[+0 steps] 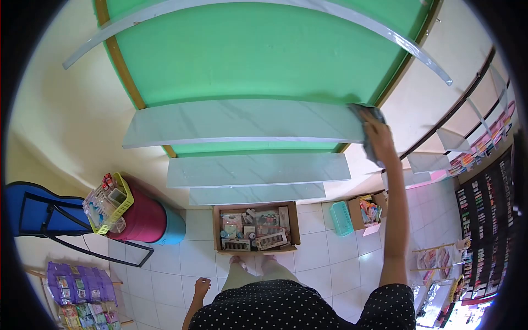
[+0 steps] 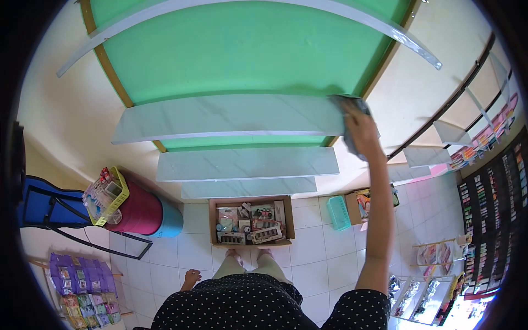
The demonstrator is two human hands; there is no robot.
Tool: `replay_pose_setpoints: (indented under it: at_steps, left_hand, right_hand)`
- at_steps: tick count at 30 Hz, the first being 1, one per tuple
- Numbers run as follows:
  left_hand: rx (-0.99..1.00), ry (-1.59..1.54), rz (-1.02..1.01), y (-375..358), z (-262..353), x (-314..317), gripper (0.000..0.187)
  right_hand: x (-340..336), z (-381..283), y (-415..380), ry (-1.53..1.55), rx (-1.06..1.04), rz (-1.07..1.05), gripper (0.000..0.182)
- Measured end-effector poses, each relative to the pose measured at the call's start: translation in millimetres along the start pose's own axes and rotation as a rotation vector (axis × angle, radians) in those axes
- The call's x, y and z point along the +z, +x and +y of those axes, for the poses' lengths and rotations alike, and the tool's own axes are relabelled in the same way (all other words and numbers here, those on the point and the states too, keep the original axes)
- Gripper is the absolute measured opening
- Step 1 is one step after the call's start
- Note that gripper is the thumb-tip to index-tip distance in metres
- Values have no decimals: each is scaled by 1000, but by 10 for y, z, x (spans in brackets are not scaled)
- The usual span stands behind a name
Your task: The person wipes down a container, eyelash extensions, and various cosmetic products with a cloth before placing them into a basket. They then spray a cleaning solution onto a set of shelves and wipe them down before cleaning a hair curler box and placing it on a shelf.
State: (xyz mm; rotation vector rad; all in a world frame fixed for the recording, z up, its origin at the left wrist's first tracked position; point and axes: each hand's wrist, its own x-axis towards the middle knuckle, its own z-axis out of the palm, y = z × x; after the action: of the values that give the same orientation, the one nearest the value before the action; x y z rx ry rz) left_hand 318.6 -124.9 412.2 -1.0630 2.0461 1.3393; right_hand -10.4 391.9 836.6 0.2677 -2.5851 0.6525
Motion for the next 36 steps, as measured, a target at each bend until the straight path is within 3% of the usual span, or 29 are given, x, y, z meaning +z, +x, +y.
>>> replay_pose_setpoints:
  at_steps: [5,8,11,13,15,16,18,19,20,21,22,24,26,27,29,30,31,32,33,35,36]
  left_hand:
    - [68,12,-14,14,-23,240,27]
    - [115,-3,-25,8,46,361,29]
    - [219,49,-39,-105,274,481,32]
    - [279,64,-109,-242,606,547,35]
    - [396,188,-297,-293,875,665,35]
    - [513,150,-454,-701,1391,654,38]
    - [540,218,-811,-1012,1871,826,37]
    - [528,301,-979,-1260,2198,908,34]
    - [579,318,-1097,-1481,2421,1002,34]
    - [554,319,-1123,-1603,2516,1154,34]
    - [638,423,-1206,-1702,2580,1301,36]
    - [720,527,-1300,-1818,2643,1485,38]
    - [719,375,-1237,-1889,2705,1565,40]
    - [712,383,-1246,-1915,2758,1580,40]
    - [633,264,-1267,-2002,2903,1597,41]
    - [628,270,-1274,-2033,2924,1605,41]
    - [848,251,-1111,-2062,2935,1609,38]
    - [1058,228,-941,-2101,2958,1610,36]
    - [1053,237,-959,-2144,3004,1598,36]
    - [1270,299,-1202,-2221,3113,1582,30]
    - [1264,299,-1211,-2205,3103,1618,30]
  right_hand:
    - [-359,693,-141,-19,287,15,29]
    - [-393,805,-432,112,203,110,30]
    - [-508,576,-766,32,232,115,27]
    - [-545,632,-969,164,315,98,24]
    - [-622,466,-1100,276,409,16,24]
    - [-583,424,-1164,277,436,-29,24]
    - [-459,298,-1278,510,389,-231,23]
    - [-424,21,-1340,565,489,-422,22]
    - [-145,142,-1544,440,404,-424,23]
    - [36,184,-1673,365,320,-620,22]
    - [94,79,-1769,161,171,-680,20]
    - [204,97,-1973,361,318,-597,17]
    - [225,152,-2146,397,379,-562,16]
    - [223,186,-2234,78,106,-349,16]
    - [151,233,-2371,-241,-159,-135,17]
    - [101,249,-2439,88,176,-150,19]
    - [45,272,-2523,419,513,-155,21]
    - [-58,396,-2639,526,675,-206,27]
    - [-108,467,-2725,522,693,-198,27]
    - [-206,421,-2752,746,843,-82,30]
    - [-241,333,-2748,891,882,-1,28]
